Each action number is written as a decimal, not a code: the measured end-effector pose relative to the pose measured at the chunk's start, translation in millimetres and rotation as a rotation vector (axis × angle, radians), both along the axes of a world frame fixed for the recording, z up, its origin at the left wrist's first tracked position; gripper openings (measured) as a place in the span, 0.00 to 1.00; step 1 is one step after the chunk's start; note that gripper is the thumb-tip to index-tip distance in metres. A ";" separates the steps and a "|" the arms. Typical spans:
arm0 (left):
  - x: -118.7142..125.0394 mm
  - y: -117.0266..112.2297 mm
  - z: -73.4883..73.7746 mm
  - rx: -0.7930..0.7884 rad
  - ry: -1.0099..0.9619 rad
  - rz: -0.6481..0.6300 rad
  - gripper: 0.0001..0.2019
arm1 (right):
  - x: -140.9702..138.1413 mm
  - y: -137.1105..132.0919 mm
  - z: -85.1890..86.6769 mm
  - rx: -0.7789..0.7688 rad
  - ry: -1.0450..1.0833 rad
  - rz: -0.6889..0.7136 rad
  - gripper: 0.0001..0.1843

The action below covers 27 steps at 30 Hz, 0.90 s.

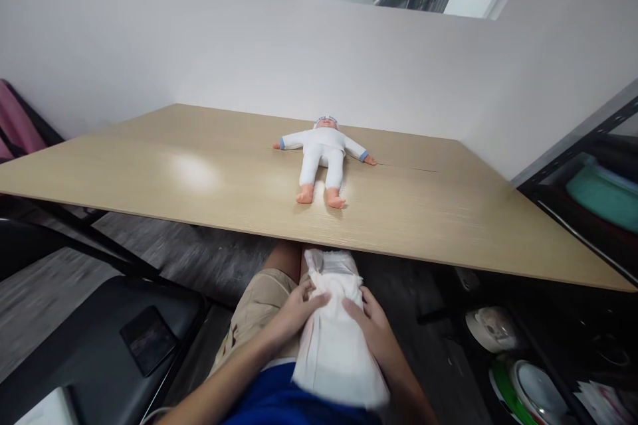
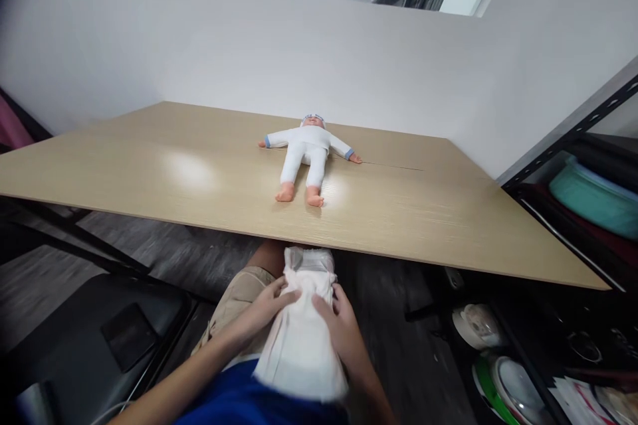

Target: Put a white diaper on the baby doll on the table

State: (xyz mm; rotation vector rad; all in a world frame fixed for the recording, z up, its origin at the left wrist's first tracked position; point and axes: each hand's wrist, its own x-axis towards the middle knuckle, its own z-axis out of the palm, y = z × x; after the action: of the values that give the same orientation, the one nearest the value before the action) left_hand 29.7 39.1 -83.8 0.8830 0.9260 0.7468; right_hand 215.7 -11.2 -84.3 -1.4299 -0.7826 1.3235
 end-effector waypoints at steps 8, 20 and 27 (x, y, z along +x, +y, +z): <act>-33.0 -55.9 112.3 0.260 -0.061 0.136 0.23 | -39.8 -47.9 107.9 0.265 -0.036 -0.035 0.30; -26.0 31.1 34.8 -0.062 -0.007 0.192 0.30 | -35.5 43.3 30.2 0.215 -0.318 -0.026 0.30; -33.6 12.6 26.8 -0.082 0.040 0.197 0.30 | -17.4 36.5 38.7 0.529 -0.921 -0.137 0.34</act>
State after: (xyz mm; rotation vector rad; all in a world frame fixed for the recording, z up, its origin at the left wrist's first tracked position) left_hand -3.9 51.7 -57.1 0.7441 1.0827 0.8554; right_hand 198.3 25.4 -45.7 -1.5770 -1.4592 0.2375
